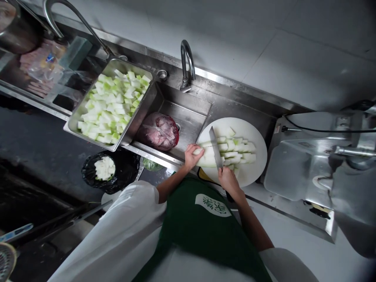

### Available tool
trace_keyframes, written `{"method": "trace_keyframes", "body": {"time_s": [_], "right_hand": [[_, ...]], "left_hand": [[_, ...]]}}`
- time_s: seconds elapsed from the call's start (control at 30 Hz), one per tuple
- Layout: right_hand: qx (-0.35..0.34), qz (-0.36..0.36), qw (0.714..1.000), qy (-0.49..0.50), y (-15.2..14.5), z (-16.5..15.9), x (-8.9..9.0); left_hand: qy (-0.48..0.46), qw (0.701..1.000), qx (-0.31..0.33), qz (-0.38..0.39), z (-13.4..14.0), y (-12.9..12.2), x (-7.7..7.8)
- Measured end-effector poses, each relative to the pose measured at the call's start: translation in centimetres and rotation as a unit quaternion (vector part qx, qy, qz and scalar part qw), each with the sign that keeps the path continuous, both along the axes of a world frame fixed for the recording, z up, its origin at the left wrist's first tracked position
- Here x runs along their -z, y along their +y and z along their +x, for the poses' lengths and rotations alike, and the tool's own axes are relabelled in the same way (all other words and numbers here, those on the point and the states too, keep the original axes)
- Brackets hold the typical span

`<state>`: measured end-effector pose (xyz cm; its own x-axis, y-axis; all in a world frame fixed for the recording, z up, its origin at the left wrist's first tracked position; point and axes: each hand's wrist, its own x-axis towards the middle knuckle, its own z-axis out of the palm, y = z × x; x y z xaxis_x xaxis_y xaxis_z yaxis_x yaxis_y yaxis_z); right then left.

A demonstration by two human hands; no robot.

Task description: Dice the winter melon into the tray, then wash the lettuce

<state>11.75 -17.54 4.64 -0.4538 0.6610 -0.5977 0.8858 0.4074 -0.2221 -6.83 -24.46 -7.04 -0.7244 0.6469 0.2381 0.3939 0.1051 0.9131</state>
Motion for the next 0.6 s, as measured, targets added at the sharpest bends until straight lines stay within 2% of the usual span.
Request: {"method": "trace_keyframes", "body": {"time_s": [0.17,0.27,0.47,0.6], "right_hand": [[0.028,-0.004,1.0,-0.013,0.1,-1.7,2.4],[0.041,0.002,0.999,-0.01,0.0,-2.1,3.3],[0.044,0.009,0.999,0.019,-1.4,0.0,2.5],[0.067,-0.011,0.996,-0.052,-3.0,0.9,1.8]], "left_hand": [[0.004,1.0,-0.002,-0.007,-0.1,0.0,0.2],[0.013,1.0,-0.003,0.0,-0.1,-0.1,0.4],[0.004,1.0,-0.012,-0.005,-0.2,-0.2,0.5],[-0.003,1.0,-0.012,0.003,-0.1,-0.2,0.5]]}}
